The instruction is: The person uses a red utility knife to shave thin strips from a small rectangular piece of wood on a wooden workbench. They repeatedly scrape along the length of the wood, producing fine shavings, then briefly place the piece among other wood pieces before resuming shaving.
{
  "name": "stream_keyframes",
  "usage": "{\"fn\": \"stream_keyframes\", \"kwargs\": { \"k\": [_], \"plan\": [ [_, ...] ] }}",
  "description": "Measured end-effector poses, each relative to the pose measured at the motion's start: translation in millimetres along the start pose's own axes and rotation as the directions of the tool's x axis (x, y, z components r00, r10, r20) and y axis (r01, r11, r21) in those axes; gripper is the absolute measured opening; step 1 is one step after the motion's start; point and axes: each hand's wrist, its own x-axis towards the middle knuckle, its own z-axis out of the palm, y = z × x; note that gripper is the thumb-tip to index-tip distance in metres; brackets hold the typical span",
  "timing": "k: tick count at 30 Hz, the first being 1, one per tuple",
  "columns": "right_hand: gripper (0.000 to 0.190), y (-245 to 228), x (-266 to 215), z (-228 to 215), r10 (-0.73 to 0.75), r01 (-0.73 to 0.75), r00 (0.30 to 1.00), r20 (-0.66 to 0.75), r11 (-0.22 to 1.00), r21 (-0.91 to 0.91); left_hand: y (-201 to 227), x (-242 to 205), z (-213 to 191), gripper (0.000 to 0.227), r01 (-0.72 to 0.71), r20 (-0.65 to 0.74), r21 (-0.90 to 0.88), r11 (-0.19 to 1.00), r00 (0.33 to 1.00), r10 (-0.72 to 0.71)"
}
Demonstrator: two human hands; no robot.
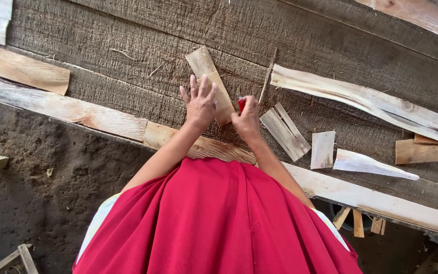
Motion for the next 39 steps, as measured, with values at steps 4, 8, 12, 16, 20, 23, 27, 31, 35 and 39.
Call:
{"fn": "stream_keyframes", "kwargs": {
  "k": [4, 8, 12, 16, 20, 23, 27, 31, 35, 39],
  "plan": [
    [0.05, 15.0, 13.1, -20.5, 0.025, -0.024, 0.999, -0.027, 0.999, 0.028, 9.5, -2.6, -4.5, 0.066, -0.052, 0.001, 0.053, 0.997, 0.999, 0.052],
    [0.043, 0.1, 8.7, -35.9, 0.037, -0.036, 0.995, 0.097, 0.999, -0.008, 18.5, -9.3, -18.6, 0.089, -0.042, 0.107, 0.037, 0.998, 0.993, 0.038],
    [0.024, -1.7, 16.6, -17.3, 0.068, -0.039, 0.986, 0.154, 0.982, -0.182, 23.9, -16.0, -34.9, 0.095, -0.046, 0.13, 0.037, 0.998, 0.991, 0.041],
    [0.024, -38.4, 8.7, -17.7, 0.048, 0.033, 0.962, 0.268, 0.957, -0.289, 28.0, -22.9, -49.8, 0.101, -0.045, 0.14, 0.043, 0.998, 0.989, 0.038],
    [0.025, -59.6, 7.6, -15.4, 0.002, 0.081, 0.97, 0.244, 0.941, -0.329, 29.3, -21.2, -47.8, 0.103, -0.04, 0.166, 0.099, 0.994, 0.986, 0.023],
    [0.024, -63.8, 10.0, -11.1, -0.03, 0.12, 0.969, 0.244, 0.925, -0.361, 30.4, -18.8, -45.5, 0.104, -0.029, 0.163, 0.128, 0.991, 0.987, 0.008],
    [0.022, -60.2, 16.0, -0.8, -0.051, 0.148, 0.97, 0.239, 0.901, -0.409, 29.8, -11.9, -34.6, 0.105, -0.021, 0.155, 0.14, 0.99, 0.988, -0.001],
    [0.026, -68.6, 16.7, -3.9, -0.025, 0.154, 0.959, 0.283, 0.884, -0.442, 30.7, -12.2, -36.9, 0.104, -0.011, 0.179, 0.13, 0.991, 0.984, -0.012],
    [0.032, -78.6, 5.7, -14.2, 0.005, 0.156, 0.942, 0.336, 0.879, -0.451, 30.0, -12.9, -34.6, 0.1, -0.017, 0.173, 0.119, 0.993, 0.985, -0.004],
    [0.05, -85.9, -8.1, -23.9, 0.048, 0.151, 0.926, 0.373, 0.861, -0.486, 33.5, -13.6, -43.4, 0.099, 0.001, 0.181, 0.103, 0.995, 0.983, -0.02]
  ]
}}
